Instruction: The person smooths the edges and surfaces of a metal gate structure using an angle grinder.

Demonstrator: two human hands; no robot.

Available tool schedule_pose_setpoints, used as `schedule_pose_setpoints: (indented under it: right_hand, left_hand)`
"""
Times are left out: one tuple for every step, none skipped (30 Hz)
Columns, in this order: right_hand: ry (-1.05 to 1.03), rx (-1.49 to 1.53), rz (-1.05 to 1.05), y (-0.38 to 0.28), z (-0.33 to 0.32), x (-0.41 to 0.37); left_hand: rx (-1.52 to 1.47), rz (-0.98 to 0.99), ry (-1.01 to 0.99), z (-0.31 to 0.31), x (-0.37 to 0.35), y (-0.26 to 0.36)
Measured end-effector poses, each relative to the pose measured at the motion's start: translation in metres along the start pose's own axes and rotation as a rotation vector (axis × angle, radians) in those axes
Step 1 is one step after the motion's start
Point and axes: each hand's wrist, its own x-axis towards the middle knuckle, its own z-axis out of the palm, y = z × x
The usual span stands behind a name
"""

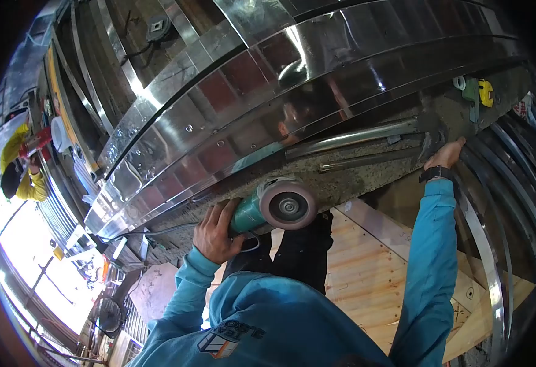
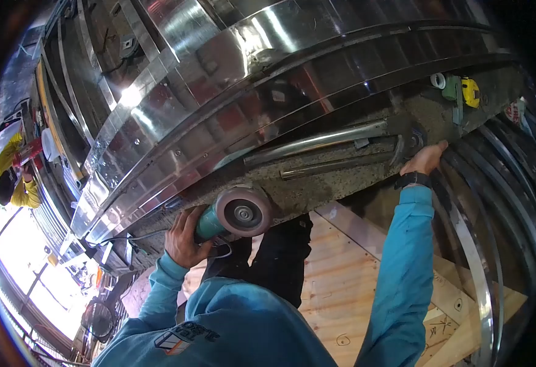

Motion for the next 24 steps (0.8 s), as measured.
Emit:
schedule_pose_setpoints:
  right_hand:
    - [0.0,-0.005,-0.006,0.0,0.0,0.001]
    - [-0.006,0.002,-0.003,0.0,0.0,0.001]
    - [-0.012,0.011,0.001,0.001,0.0,0.001]
    - [-0.01,0.009,-0.001,-0.001,0.0,-0.005]
    - [-0.008,-0.008,0.005,-0.002,0.001,-0.01]
    - [-0.006,-0.023,0.012,-0.005,0.003,-0.016]
    - [-0.005,-0.022,0.011,-0.009,0.006,-0.027]
    - [0.022,-0.038,0.041,-0.015,0.009,-0.039]
    - [0.049,-0.055,0.072,-0.018,0.01,-0.044]
    - [0.052,-0.053,0.073,-0.017,0.008,-0.04]
    - [0.041,-0.06,0.076,-0.014,0.007,-0.033]
    - [0.03,-0.067,0.08,-0.012,0.006,-0.029]
    - [0.034,-0.065,0.085,-0.011,0.005,-0.027]
    - [0.02,-0.055,0.055,-0.009,0.005,-0.026]
    - [0.004,-0.043,0.025,-0.009,0.005,-0.026]
    - [0.006,-0.04,0.033,-0.01,0.005,-0.027]
    - [0.014,-0.052,0.057,-0.012,0.005,-0.029]
    - [0.022,-0.064,0.081,-0.014,0.006,-0.031]
    - [0.023,-0.06,0.089,-0.014,0.006,-0.033]
    - [0.015,-0.05,0.073,-0.014,0.007,-0.035]
    - [0.006,-0.041,0.055,-0.014,0.007,-0.036]
    - [0.005,-0.038,0.06,-0.015,0.007,-0.036]
    - [0.008,-0.036,0.072,-0.017,0.007,-0.036]
    - [0.012,-0.035,0.084,-0.017,0.007,-0.036]
  left_hand:
    - [0.002,0.015,0.013,0.0,0.0,0.0]
    - [-0.002,0.003,0.018,0.0,0.001,0.002]
    - [-0.006,0.003,0.017,0.001,0.002,0.003]
    - [-0.01,0.015,0.05,0.003,0.003,0.004]
    - [-0.011,0.026,0.084,0.003,0.004,0.006]
    - [-0.011,0.027,0.084,0.004,0.006,0.008]
    - [-0.011,0.016,0.101,0.005,0.008,0.011]
    - [-0.01,0.006,0.118,0.006,0.011,0.015]
    - [-0.009,0.008,0.118,0.006,0.013,0.018]
    - [-0.009,-0.003,0.115,0.005,0.016,0.021]
    - [-0.008,-0.014,0.112,0.005,0.018,0.024]
    - [-0.004,-0.01,0.108,0.006,0.021,0.025]
    - [-0.003,-0.019,0.113,0.007,0.022,0.027]
    - [0.0,-0.029,0.119,0.007,0.023,0.028]
    - [0.007,-0.027,0.116,0.007,0.024,0.029]
    - [0.012,-0.04,0.101,0.007,0.024,0.029]
    - [0.019,-0.054,0.087,0.007,0.024,0.028]
    - [0.028,-0.053,0.084,0.007,0.023,0.027]
    - [0.024,-0.035,0.076,0.007,0.021,0.025]
    - [0.018,-0.018,0.068,0.007,0.02,0.024]
    - [0.025,-0.018,0.066,0.007,0.018,0.023]
    - [0.018,-0.025,0.062,0.008,0.018,0.024]
    - [0.011,-0.032,0.057,0.007,0.018,0.023]
    - [0.015,-0.033,0.057,0.007,0.019,0.023]
